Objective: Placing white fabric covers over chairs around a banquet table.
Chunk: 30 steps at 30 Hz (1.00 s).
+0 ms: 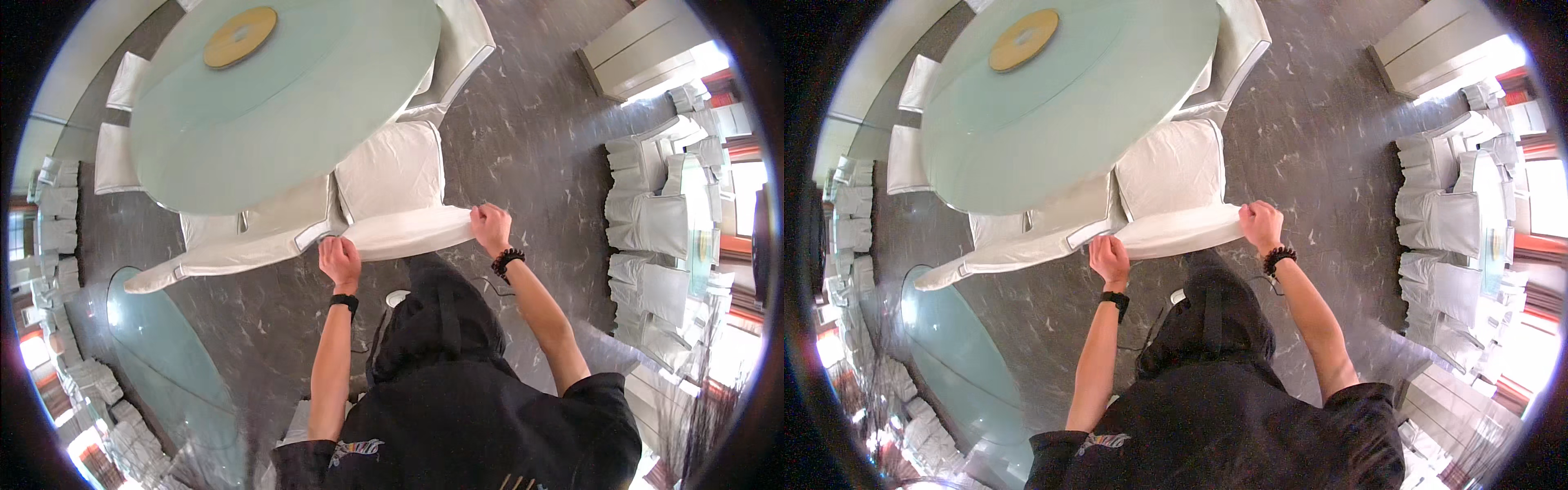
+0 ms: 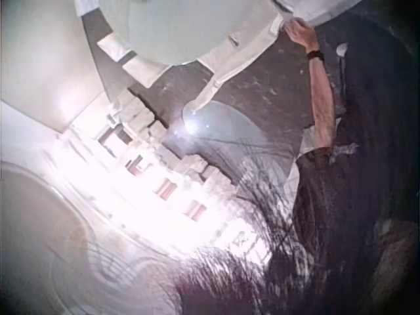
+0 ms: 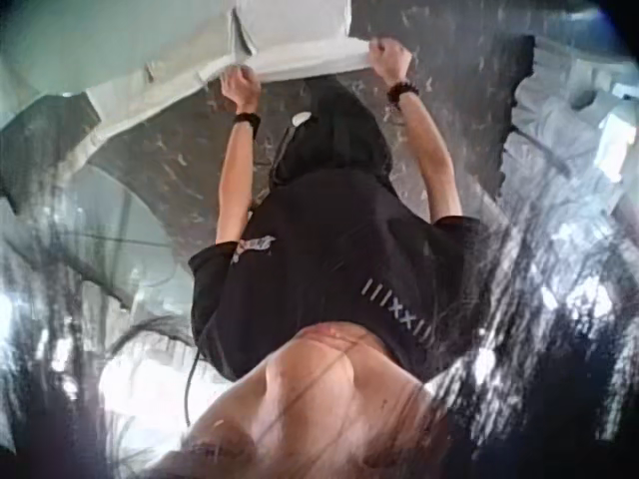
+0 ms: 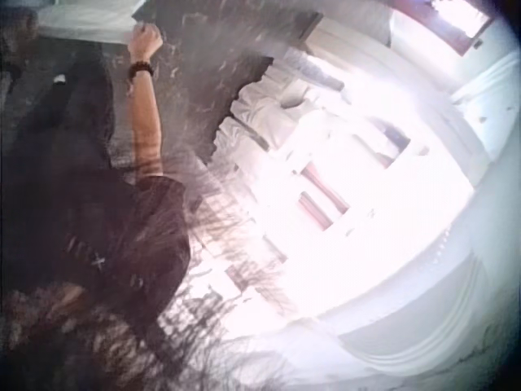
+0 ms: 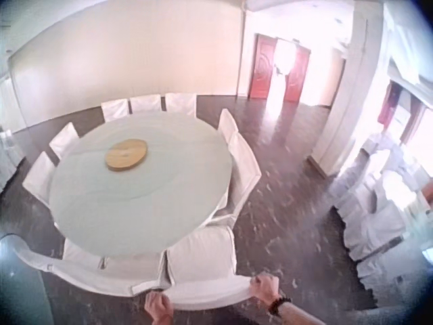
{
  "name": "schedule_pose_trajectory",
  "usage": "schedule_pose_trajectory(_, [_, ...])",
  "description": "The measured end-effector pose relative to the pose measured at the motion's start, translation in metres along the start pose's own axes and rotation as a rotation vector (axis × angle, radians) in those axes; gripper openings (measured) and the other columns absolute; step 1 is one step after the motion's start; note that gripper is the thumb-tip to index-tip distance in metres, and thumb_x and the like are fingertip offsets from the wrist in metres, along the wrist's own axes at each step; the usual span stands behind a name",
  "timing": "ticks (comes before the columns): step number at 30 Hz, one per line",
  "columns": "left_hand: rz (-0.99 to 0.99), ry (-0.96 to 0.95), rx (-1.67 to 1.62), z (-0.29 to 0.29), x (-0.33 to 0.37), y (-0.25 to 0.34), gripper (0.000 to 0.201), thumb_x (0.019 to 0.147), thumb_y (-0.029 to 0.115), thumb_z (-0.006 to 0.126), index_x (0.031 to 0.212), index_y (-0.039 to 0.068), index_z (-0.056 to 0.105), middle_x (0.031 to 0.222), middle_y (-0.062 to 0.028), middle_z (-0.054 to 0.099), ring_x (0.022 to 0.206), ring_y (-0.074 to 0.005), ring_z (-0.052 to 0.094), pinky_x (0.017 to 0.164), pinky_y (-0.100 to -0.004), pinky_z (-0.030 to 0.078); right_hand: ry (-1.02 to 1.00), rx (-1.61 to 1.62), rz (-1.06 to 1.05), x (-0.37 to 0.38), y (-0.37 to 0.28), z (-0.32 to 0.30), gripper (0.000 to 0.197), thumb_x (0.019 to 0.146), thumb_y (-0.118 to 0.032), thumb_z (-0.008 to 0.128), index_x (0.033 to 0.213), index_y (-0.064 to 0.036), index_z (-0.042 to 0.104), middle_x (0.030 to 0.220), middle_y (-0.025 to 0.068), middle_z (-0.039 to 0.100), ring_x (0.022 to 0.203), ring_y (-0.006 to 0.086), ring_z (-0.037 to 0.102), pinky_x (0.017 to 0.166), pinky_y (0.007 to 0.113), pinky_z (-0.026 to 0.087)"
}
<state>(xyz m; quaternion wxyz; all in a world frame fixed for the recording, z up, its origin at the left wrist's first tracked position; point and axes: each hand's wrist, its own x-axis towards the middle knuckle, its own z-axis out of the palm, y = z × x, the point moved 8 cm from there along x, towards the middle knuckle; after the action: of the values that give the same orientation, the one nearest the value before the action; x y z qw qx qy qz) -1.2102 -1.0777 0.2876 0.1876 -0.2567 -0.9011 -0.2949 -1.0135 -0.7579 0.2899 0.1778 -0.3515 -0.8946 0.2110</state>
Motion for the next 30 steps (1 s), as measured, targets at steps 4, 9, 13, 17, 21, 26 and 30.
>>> schedule_pose_trajectory(4, [-0.005,-0.092,-0.102,0.021,-0.004,0.007,0.016,0.085,0.006,0.056,0.070,0.002,0.053,0.077,-0.0132,0.055,0.073,-0.0346,0.055,0.063,-0.0445,0.046,-0.006,-0.018,0.003,0.026,0.013,-0.008,0.025,0.081,-0.021,0.061,0.064,-0.0025,0.059,0.071,0.0144,0.062,0.068,0.0360,0.062,0.062,0.046,0.049])
schedule_pose_trajectory(9, [0.038,-0.045,-0.111,0.015,-0.004,0.013,0.014,0.086,0.004,0.054,0.072,0.002,0.052,0.076,-0.0138,0.053,0.073,-0.0353,0.055,0.065,-0.0448,0.046,-0.017,-0.021,-0.008,0.021,0.016,-0.007,0.026,0.081,-0.020,0.061,0.063,-0.0027,0.055,0.068,0.0134,0.060,0.066,0.0356,0.060,0.060,0.047,0.047])
schedule_pose_trajectory(13, [0.008,-0.050,-0.083,0.012,-0.008,0.003,0.014,0.087,0.005,0.055,0.073,0.003,0.052,0.077,-0.0140,0.052,0.073,-0.0353,0.054,0.063,-0.0446,0.045,-0.035,0.022,-0.018,0.024,0.004,-0.002,0.026,0.081,-0.020,0.062,0.062,-0.0038,0.053,0.068,0.0129,0.059,0.066,0.0338,0.060,0.060,0.046,0.047])
schedule_pose_trajectory(17, [0.172,-0.231,-0.027,-0.001,0.015,0.031,0.008,0.085,0.012,0.061,0.091,0.006,0.062,0.101,-0.0109,0.062,0.108,-0.0334,0.056,0.096,-0.0465,0.042,-0.021,0.052,-0.027,0.021,0.014,-0.006,0.027,0.081,-0.018,0.062,0.062,-0.0036,0.052,0.066,0.0118,0.056,0.064,0.0328,0.058,0.059,0.045,0.046])
schedule_pose_trajectory(21, [0.219,-0.226,0.107,-0.049,0.045,0.025,0.033,0.083,0.026,0.067,0.109,0.005,0.063,0.114,-0.0121,0.062,0.116,-0.0346,0.054,0.111,-0.0470,0.032,0.010,0.072,-0.023,0.018,0.020,-0.002,0.027,0.082,-0.018,0.062,0.062,-0.0035,0.052,0.064,0.0107,0.055,0.062,0.0319,0.057,0.057,0.043,0.045])
schedule_pose_trajectory(26, [0.025,-0.758,0.054,-0.043,0.066,-0.063,0.043,0.075,0.022,0.071,0.115,0.007,0.063,0.111,-0.0143,0.066,0.108,-0.0312,0.060,0.099,-0.0476,0.042,0.027,0.069,-0.054,0.019,0.022,-0.003,0.026,0.082,-0.018,0.063,0.062,-0.0040,0.053,0.064,0.0101,0.055,0.061,0.0308,0.058,0.056,0.042,0.045])
schedule_pose_trajectory(30, [-0.033,-0.802,0.224,-0.024,0.054,-0.107,0.049,0.071,0.018,0.072,0.118,0.010,0.062,0.096,-0.0166,0.070,0.093,-0.0372,0.066,0.082,-0.0462,0.053,-0.020,0.079,-0.077,0.022,0.013,-0.003,0.025,0.082,-0.017,0.063,0.062,-0.0045,0.054,0.065,0.0101,0.056,0.062,0.0303,0.058,0.057,0.042,0.045])
